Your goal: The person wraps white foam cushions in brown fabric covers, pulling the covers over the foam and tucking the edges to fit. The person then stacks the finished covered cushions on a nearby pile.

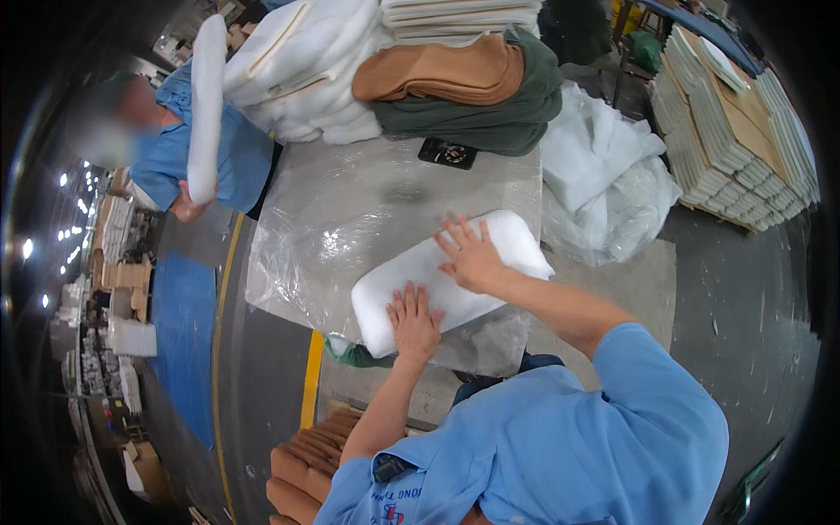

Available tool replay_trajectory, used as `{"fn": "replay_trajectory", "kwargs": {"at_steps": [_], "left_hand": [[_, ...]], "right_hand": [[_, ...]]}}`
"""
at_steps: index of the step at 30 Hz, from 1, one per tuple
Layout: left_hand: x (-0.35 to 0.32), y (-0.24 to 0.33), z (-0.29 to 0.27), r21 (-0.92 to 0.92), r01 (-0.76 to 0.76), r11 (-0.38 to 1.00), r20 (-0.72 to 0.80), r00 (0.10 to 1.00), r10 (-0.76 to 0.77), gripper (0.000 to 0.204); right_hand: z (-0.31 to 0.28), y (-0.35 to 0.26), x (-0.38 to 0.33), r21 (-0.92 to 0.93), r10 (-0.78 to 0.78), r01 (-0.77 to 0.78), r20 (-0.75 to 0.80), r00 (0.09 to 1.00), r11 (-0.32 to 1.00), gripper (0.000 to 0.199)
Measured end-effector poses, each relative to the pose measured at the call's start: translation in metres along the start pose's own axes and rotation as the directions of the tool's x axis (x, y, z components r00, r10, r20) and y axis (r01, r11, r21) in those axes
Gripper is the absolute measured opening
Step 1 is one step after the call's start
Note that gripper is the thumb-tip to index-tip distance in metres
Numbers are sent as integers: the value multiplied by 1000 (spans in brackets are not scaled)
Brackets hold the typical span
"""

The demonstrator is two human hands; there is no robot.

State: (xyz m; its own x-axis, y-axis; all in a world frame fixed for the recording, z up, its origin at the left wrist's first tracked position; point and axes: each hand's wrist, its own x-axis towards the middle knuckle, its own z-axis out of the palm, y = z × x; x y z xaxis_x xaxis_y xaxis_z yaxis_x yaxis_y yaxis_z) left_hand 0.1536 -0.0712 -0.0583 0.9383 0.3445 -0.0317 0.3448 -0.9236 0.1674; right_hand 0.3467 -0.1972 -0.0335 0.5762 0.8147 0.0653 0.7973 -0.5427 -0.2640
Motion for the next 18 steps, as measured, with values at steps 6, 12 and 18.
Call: {"fn": "replay_trajectory", "kwargs": {"at_steps": [6,12,18], "left_hand": [[-44,4,-1,8,29,1000,43,999,-29,69],[-66,2,-13,-103,18,994,147,989,-3,65],[-18,-2,-26,-133,28,991,-88,995,-40,63]], "right_hand": [[33,-23,-19,34,-249,246,137,959,969,77],[33,-18,-19,15,-279,281,151,948,960,79],[26,-20,-20,17,-278,279,155,948,960,78]]}}
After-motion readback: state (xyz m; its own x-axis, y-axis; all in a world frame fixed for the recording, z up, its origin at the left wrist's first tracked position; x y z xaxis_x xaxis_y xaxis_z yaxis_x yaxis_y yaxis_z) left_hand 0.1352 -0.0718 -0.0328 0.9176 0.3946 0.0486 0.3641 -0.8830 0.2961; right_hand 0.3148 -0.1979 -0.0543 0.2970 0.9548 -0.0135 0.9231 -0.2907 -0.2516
